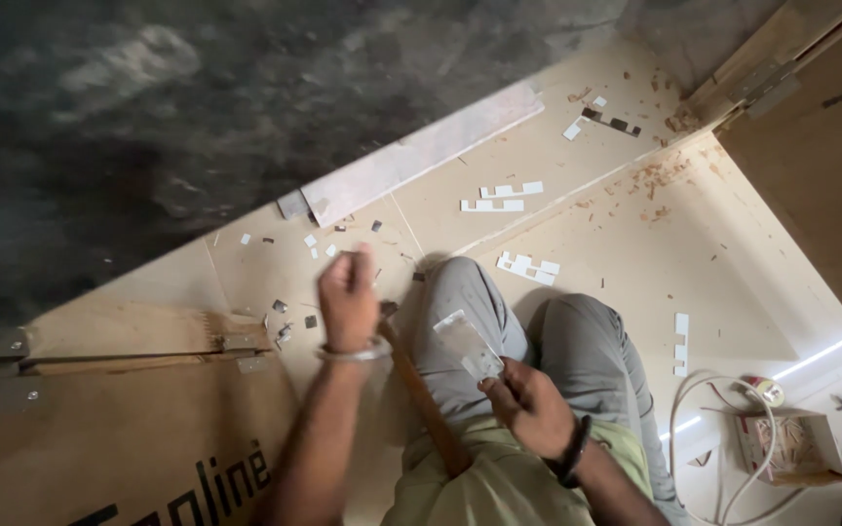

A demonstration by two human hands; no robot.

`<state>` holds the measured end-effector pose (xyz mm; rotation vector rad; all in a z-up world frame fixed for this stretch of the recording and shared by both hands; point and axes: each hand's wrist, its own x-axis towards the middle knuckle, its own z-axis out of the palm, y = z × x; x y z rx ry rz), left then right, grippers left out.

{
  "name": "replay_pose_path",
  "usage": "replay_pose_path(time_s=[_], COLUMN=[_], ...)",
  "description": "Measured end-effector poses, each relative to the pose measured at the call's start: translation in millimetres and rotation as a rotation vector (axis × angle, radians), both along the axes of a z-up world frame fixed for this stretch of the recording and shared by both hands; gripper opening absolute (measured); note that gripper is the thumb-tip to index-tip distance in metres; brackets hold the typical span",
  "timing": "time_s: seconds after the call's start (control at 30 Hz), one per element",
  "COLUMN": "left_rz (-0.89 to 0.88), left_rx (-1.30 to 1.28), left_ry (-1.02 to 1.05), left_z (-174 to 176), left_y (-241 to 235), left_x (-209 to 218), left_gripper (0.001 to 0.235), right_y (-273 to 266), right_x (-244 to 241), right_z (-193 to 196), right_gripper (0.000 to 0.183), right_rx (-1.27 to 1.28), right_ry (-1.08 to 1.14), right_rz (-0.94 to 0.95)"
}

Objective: The person uses a hammer and chisel to carve a recess into a wooden cabinet side panel. They then place a metal hinge into the recess and secure it with screws using a screwdriver.

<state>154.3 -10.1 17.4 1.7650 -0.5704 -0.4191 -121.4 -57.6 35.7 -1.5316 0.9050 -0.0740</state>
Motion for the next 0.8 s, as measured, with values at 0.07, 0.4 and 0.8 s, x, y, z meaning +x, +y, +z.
replay_pose_path(time_s=[0.07, 0.4, 0.8], left_rz=[0.078, -0.456, -0.471], left_rx=[0.192, 0.198, 0.037], left_ry=[-0.068, 0.092, -0.41], left_z=[1.8, 45.8, 57.5], left_y=[12.8, 27.5, 22.7], left_x=[22.2, -41.4, -68.0], left_gripper=[0.054, 0.024, 0.009], right_y=[0.0, 4.1, 19.5], right_x=[-6.7, -6.7, 6.2], right_z=[-4.3, -25.4, -18.1], right_gripper=[0.018, 0.015, 0.017], right_rx=[0.113, 0.344, 0.219], right_ry=[-0.03, -0.224, -0.152], right_rz=[-0.018, -0.018, -0.017])
